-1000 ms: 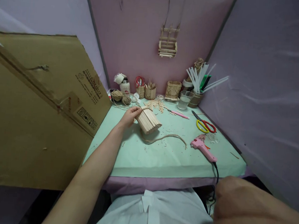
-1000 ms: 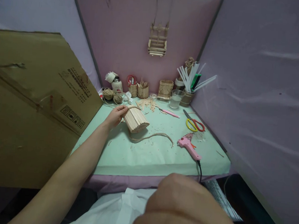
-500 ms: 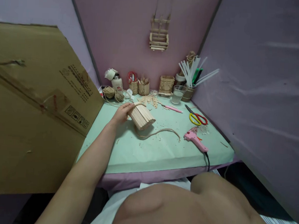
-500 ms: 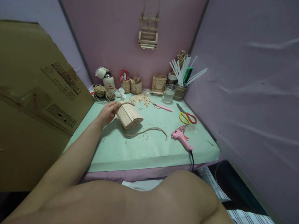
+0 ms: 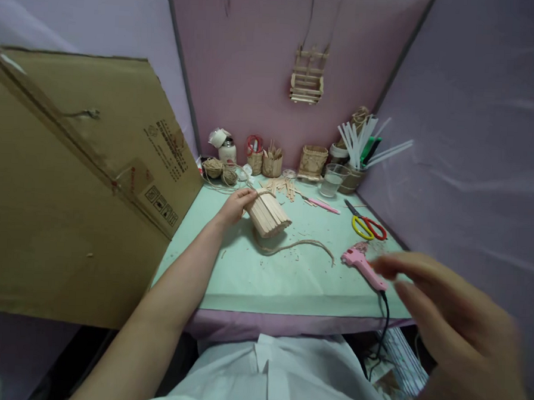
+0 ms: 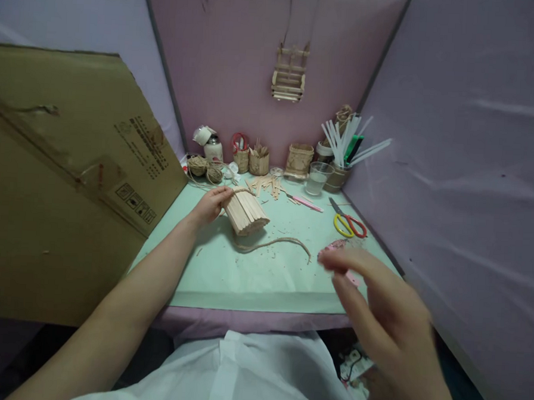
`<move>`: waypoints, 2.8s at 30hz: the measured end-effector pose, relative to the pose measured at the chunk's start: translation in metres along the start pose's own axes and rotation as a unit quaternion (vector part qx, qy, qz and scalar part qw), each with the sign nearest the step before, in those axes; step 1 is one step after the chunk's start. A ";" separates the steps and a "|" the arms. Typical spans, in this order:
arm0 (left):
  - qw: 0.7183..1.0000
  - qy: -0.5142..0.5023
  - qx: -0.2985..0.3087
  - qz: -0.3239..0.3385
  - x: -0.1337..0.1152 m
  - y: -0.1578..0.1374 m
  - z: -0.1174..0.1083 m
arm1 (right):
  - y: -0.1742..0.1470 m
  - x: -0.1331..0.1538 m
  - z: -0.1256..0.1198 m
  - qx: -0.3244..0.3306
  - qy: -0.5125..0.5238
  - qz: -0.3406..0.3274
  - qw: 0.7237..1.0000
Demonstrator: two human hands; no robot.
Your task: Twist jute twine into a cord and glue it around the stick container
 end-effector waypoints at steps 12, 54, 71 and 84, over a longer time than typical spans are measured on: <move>0.994 0.071 -0.057 -0.052 0.016 0.006 -0.020 | 0.003 -0.163 0.073 0.215 -0.385 0.196 0.876; 0.969 0.222 -0.052 0.093 -0.018 -0.013 0.004 | 0.007 -0.007 0.136 -0.019 0.057 -0.049 0.997; 0.973 0.210 -0.041 0.089 -0.018 -0.013 0.006 | 0.000 -0.006 0.148 0.008 0.042 -0.074 0.996; 0.968 0.225 -0.027 0.103 -0.017 -0.013 0.007 | 0.000 -0.008 0.149 0.021 0.040 -0.066 0.997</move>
Point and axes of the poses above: each hand's wrist, its own y-axis towards the middle knuckle, its own z-axis out of the palm, x = y × z, the point moved 5 cm from there along y, towards the middle knuckle, and after that the axes turned 2 degrees about x, right-handed, at the moved point
